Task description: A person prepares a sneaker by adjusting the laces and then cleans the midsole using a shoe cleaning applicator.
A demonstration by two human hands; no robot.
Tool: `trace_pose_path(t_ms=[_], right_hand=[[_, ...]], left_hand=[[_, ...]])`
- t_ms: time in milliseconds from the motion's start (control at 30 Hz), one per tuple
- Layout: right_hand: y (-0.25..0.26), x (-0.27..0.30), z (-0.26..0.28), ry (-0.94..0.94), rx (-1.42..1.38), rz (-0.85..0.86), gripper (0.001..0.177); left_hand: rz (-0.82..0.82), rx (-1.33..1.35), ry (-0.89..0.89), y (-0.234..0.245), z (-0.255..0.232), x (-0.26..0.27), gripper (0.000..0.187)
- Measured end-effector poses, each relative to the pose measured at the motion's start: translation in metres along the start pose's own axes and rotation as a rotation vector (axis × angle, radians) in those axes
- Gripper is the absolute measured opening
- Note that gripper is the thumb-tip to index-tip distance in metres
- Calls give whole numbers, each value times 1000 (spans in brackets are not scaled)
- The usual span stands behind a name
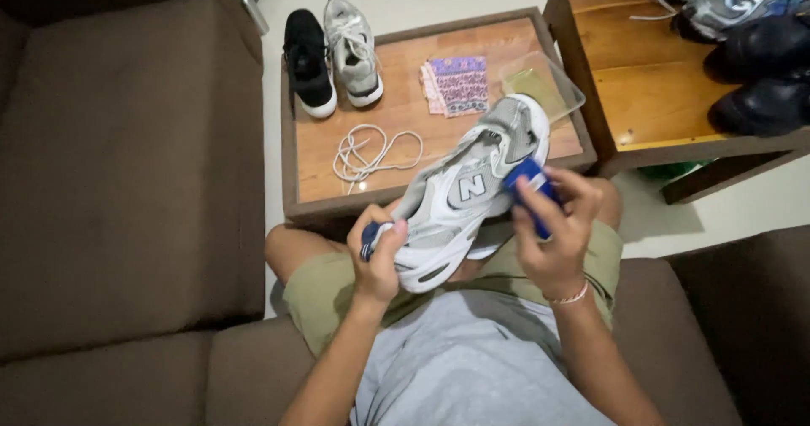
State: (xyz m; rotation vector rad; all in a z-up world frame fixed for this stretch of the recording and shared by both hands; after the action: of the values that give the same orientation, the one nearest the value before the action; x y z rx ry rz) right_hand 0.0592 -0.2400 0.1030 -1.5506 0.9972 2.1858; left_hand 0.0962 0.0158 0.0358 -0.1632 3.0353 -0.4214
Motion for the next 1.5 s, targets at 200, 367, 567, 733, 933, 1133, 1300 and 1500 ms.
trace_pose_path(t_ms=[200, 367, 567, 733, 933, 1133, 1300, 1500], right_hand=[[-1, -3, 20, 5, -82, -6, 38], [-20, 0, 45, 177, -62, 34, 27], [-33, -2, -99, -19, 203, -52, 43], [-82, 48, -256, -432, 310, 141, 41], [-122, 21, -316, -443, 266, 229, 40], [-178, 50, -360, -366, 380, 558, 45], [-157, 39, -357, -377, 114, 185, 38], [-77, -33, -113, -65, -193, 71, 41]], left_hand=[[-74, 74, -28, 3, 8, 14, 30], [-141, 174, -72, 22, 16, 10, 22], [-196, 220, -102, 44, 16, 9, 24], [-244, 245, -18, 60, 24, 11, 26], [-223, 15, -35, 37, 9, 0, 24], [-160, 125, -36, 30, 17, -13, 22], [-75, -146, -81, 12, -6, -16, 26], [-133, -328, -285, 3, -42, -13, 36]])
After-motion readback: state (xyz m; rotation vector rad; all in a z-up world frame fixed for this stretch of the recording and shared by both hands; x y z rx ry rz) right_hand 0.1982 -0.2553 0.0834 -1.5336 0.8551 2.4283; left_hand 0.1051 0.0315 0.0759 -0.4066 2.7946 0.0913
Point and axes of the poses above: each hand's wrist, its own x-axis away from the middle knuckle, its own y-axis out of the back of the hand, z = x × y, the point moved 10 cm from there along -x, towards the middle knuckle, and after that the axes turned 14 degrees about y, right-handed, at the moved point
